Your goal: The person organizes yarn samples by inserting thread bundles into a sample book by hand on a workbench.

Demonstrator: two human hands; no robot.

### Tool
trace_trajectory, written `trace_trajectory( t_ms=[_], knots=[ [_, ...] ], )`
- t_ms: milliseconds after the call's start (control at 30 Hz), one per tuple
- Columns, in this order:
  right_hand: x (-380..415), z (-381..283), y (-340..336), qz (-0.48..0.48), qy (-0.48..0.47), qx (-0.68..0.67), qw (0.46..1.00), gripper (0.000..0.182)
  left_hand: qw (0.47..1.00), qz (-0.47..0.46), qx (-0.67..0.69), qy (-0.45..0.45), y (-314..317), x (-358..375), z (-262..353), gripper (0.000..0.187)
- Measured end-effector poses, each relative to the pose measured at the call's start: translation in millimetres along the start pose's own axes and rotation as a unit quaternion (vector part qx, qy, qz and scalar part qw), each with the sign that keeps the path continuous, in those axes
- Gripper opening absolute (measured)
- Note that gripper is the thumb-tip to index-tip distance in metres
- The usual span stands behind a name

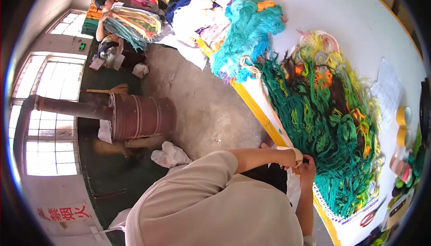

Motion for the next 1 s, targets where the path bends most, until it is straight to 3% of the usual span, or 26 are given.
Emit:
trace_trajectory(
  t_ms=[33,100,167,200,233,267,367,433,467,500,533,567,600,633,667,700,733,833,867,900,967,1000],
  knots=[
    [-1,-3,-1,-0.005,-0.014,0.024,1.0,0.028,1.0,0.002,0.027,0.008,-3,4,8,0.02],
    [-2,-9,1,0.001,-0.063,0.092,0.994,0.029,1.0,-0.009,-0.011,-0.004,-10,12,23,0.021],
    [1,-10,3,0.016,-0.151,0.222,0.963,0.038,0.984,0.004,0.155,-0.089,-12,16,21,0.021],
    [-6,4,0,0.042,-0.174,0.3,0.937,0.046,0.984,0.006,0.157,-0.087,-15,16,7,0.021],
    [-7,4,-1,0.041,-0.174,0.301,0.937,0.046,0.936,-0.016,0.346,-0.057,-20,12,-19,0.018],
    [-9,6,-2,0.016,-0.145,0.282,0.948,0.046,0.853,-0.039,0.52,-0.024,-24,20,-14,0.022],
    [-8,0,-1,0.001,-0.131,0.258,0.957,0.044,0.79,0.148,0.594,0.029,-69,57,-21,0.017],
    [-14,3,0,0.033,-0.212,0.252,0.944,0.044,0.789,0.162,0.561,0.19,-112,83,-15,0.016],
    [-12,3,0,0.033,-0.209,0.252,0.944,0.044,0.762,0.231,0.573,0.192,-132,91,-17,0.015],
    [-14,8,1,0.012,-0.143,0.267,0.953,0.042,0.732,0.297,0.583,0.192,-152,98,-18,0.015],
    [-14,10,-3,-0.005,-0.073,0.282,0.957,0.04,0.704,0.418,0.55,0.164,-166,110,-8,0.012],
    [-19,20,-5,-0.001,-0.081,0.27,0.96,0.038,0.67,0.525,0.51,0.127,-174,120,2,0.011],
    [-20,19,-4,0.016,-0.126,0.288,0.949,0.038,0.684,0.616,0.37,0.124,-186,116,-22,0.013],
    [-16,10,-2,0.035,-0.158,0.312,0.936,0.038,0.684,0.622,0.38,0.01,-179,119,-5,0.012],
    [-9,2,-2,0.035,-0.195,0.261,0.945,0.036,0.713,0.593,0.375,0.01,-165,111,-6,0.013],
    [-9,3,-5,0.004,-0.11,0.3,0.948,0.035,0.746,0.554,0.366,0.055,-140,99,12,0.013],
    [-8,2,-8,0.016,-0.117,0.294,0.948,0.036,0.769,0.521,0.354,0.107,-118,90,32,0.015],
    [-5,5,-8,0.046,-0.141,0.244,0.958,0.038,0.896,0.4,0.192,0.019,-53,48,7,0.013],
    [-5,7,-7,0.053,-0.153,0.226,0.961,0.039,0.919,0.354,0.165,0.047,-41,40,6,0.013],
    [-4,10,-9,0.061,-0.144,0.226,0.961,0.039,0.923,0.344,0.167,0.045,-31,30,-1,0.013],
    [1,4,-8,0.053,-0.134,0.233,0.962,0.041,0.9,0.392,-0.055,0.18,-18,19,7,0.014],
    [5,-1,-7,0.062,-0.139,0.245,0.958,0.042,0.933,0.332,-0.079,0.11,-11,15,4,0.011]
  ],
)
Point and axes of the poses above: each hand's wrist, its own x-axis away from the middle knuckle, its own y-axis out of the palm, z = x × y, the point moved 4 cm from there along -x, towards the middle knuckle, and after that the axes turned 2 degrees about y, right-handed, at the moved point
